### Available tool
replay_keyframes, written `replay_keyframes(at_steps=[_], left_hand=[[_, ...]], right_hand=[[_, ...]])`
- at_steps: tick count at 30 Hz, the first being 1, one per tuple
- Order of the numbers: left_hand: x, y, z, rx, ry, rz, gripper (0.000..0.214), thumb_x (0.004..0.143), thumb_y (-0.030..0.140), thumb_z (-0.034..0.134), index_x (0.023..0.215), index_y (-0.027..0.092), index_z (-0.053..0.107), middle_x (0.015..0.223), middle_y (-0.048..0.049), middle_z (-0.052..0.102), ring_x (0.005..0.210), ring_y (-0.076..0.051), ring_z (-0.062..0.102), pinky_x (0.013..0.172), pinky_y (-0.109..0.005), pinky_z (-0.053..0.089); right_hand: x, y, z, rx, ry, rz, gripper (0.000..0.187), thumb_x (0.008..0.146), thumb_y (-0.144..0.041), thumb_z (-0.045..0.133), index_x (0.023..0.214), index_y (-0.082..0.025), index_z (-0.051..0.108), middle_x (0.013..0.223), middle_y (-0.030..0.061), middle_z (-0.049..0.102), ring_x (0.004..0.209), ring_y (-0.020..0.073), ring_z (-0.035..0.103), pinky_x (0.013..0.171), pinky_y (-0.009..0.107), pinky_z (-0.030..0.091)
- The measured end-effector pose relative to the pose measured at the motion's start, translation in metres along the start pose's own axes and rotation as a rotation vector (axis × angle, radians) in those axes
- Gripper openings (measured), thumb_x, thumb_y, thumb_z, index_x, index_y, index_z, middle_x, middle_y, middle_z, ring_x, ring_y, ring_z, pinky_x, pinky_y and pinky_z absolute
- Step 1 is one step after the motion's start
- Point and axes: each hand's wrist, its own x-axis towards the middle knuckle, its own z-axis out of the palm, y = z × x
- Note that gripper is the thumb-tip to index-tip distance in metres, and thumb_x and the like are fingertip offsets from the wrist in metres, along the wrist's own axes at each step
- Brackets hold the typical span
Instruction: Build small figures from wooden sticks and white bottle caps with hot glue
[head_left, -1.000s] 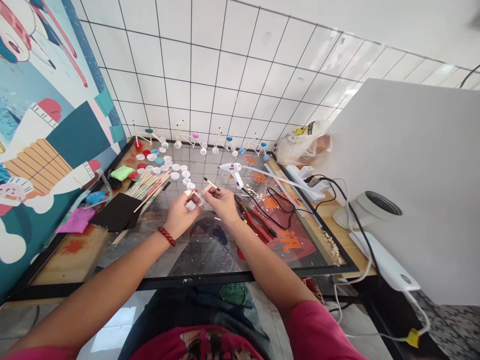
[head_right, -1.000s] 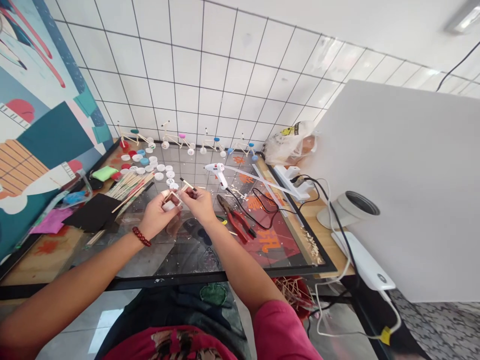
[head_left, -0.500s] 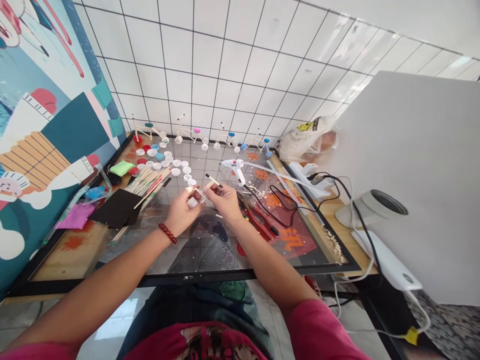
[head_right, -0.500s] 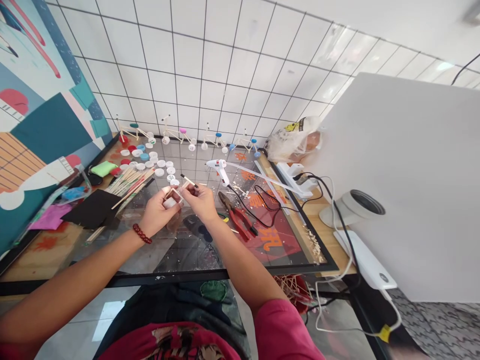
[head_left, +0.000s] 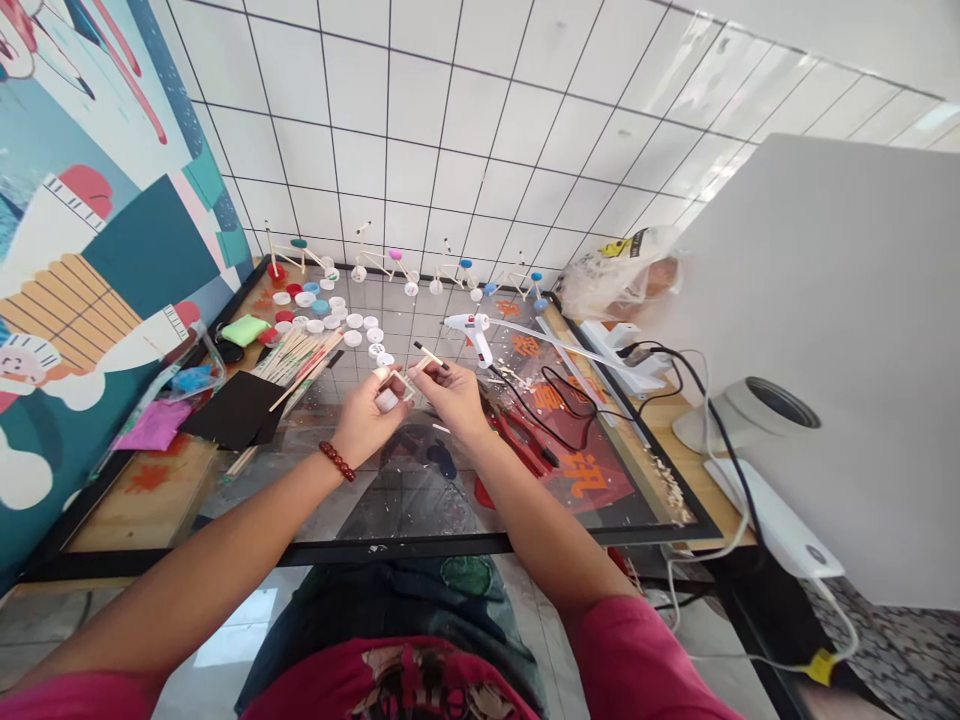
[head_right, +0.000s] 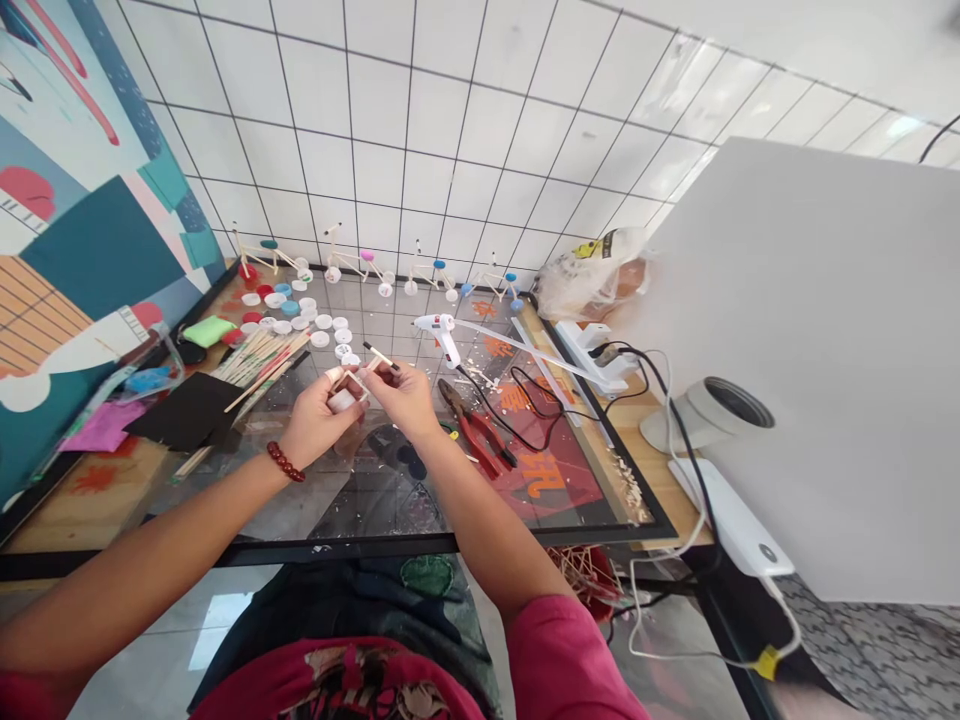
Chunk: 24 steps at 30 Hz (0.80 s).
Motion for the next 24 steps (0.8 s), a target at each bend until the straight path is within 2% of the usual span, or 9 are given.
replay_keyframes(at_steps=[4,8,13,16,20,24], left_hand=[[0.0001,0.0005,0.0001,0.008,0.002,0.004,0.037,0.075,0.024,0.070,0.111,0.020,0.062,0.087,-0.0005,0.064,0.071,-0.014,0.062,0.068,-0.027,0.052],[0.0009,0.0016,0.0003,0.017,0.023,0.010,0.035,0.075,0.024,0.069,0.110,0.019,0.062,0.086,-0.0010,0.065,0.075,-0.015,0.063,0.072,-0.028,0.052],[0.0019,-0.0008,0.0006,-0.004,0.023,0.015,0.041,0.077,0.027,0.069,0.116,0.018,0.061,0.088,-0.0019,0.065,0.075,-0.015,0.063,0.071,-0.028,0.052],[0.0016,-0.0018,0.0006,0.018,0.023,0.033,0.044,0.077,0.026,0.070,0.119,0.018,0.060,0.089,-0.0020,0.066,0.079,-0.016,0.064,0.074,-0.029,0.052],[0.0008,-0.0026,0.0010,0.060,0.035,0.058,0.043,0.076,0.026,0.070,0.117,0.019,0.062,0.088,-0.0016,0.067,0.079,-0.017,0.064,0.076,-0.030,0.052],[-0.0003,-0.0032,0.0013,0.089,0.046,0.066,0.046,0.076,0.026,0.070,0.120,0.017,0.061,0.090,-0.0026,0.069,0.082,-0.018,0.065,0.077,-0.031,0.052]], right_hand=[[0.0002,0.0016,-0.0008,0.006,0.017,-0.011,0.025,0.071,-0.044,0.078,0.078,-0.020,0.074,0.082,0.0025,0.073,0.079,0.0190,0.065,0.077,0.032,0.051],[0.0010,0.0046,-0.0008,0.011,-0.001,-0.007,0.028,0.071,-0.044,0.077,0.083,-0.020,0.075,0.079,0.0019,0.072,0.074,0.0175,0.064,0.073,0.031,0.051],[0.0015,0.0073,-0.0016,0.004,-0.006,-0.007,0.031,0.070,-0.044,0.078,0.088,-0.018,0.075,0.075,0.0014,0.070,0.069,0.0161,0.061,0.068,0.030,0.050],[0.0010,0.0066,-0.0018,0.012,-0.008,-0.016,0.028,0.072,-0.041,0.076,0.089,-0.019,0.074,0.078,0.0019,0.071,0.072,0.0168,0.063,0.072,0.030,0.051],[0.0013,0.0066,-0.0013,0.007,0.001,-0.033,0.023,0.075,-0.040,0.074,0.083,-0.019,0.073,0.082,0.0025,0.073,0.078,0.0177,0.064,0.076,0.031,0.051],[0.0023,0.0096,-0.0012,-0.015,0.022,-0.046,0.020,0.076,-0.039,0.074,0.075,-0.019,0.070,0.074,0.0006,0.069,0.071,0.0157,0.061,0.071,0.029,0.049]])
